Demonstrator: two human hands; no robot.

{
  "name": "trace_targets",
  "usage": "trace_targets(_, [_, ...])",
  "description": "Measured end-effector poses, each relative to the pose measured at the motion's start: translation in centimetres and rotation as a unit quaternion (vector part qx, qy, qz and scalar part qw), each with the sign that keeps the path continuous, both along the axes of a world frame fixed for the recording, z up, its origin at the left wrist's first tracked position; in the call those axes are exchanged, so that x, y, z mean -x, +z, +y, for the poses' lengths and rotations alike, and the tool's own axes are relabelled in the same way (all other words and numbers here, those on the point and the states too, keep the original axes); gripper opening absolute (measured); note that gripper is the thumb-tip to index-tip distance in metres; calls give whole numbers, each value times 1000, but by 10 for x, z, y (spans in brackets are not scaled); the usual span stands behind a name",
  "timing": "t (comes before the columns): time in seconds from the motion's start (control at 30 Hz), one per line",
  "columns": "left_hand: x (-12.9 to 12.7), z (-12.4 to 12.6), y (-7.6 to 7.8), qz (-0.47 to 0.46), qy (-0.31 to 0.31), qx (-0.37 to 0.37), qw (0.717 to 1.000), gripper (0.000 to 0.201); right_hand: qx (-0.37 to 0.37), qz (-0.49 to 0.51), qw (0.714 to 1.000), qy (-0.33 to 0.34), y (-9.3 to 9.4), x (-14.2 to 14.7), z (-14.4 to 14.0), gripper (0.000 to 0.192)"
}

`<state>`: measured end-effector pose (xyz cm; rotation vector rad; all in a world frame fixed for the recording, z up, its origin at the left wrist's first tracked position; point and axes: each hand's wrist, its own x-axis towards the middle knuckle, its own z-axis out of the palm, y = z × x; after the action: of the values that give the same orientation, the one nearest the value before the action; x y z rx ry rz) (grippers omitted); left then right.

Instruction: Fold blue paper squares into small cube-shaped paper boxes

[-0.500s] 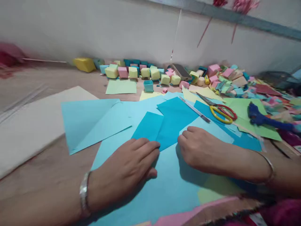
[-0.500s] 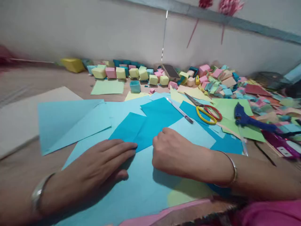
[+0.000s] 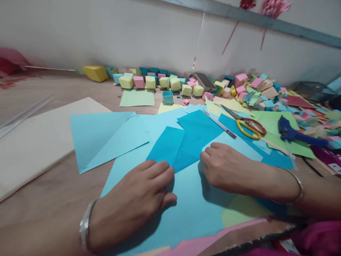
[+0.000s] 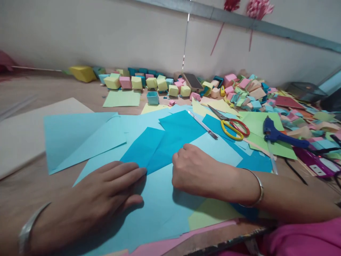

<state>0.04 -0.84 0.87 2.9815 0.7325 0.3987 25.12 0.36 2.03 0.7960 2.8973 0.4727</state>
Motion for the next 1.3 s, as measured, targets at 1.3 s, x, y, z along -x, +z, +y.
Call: trace_targets(1.3, [3,12,-10,-17,96,3,995,29,294,521,768,-230,-19,-10,55,54])
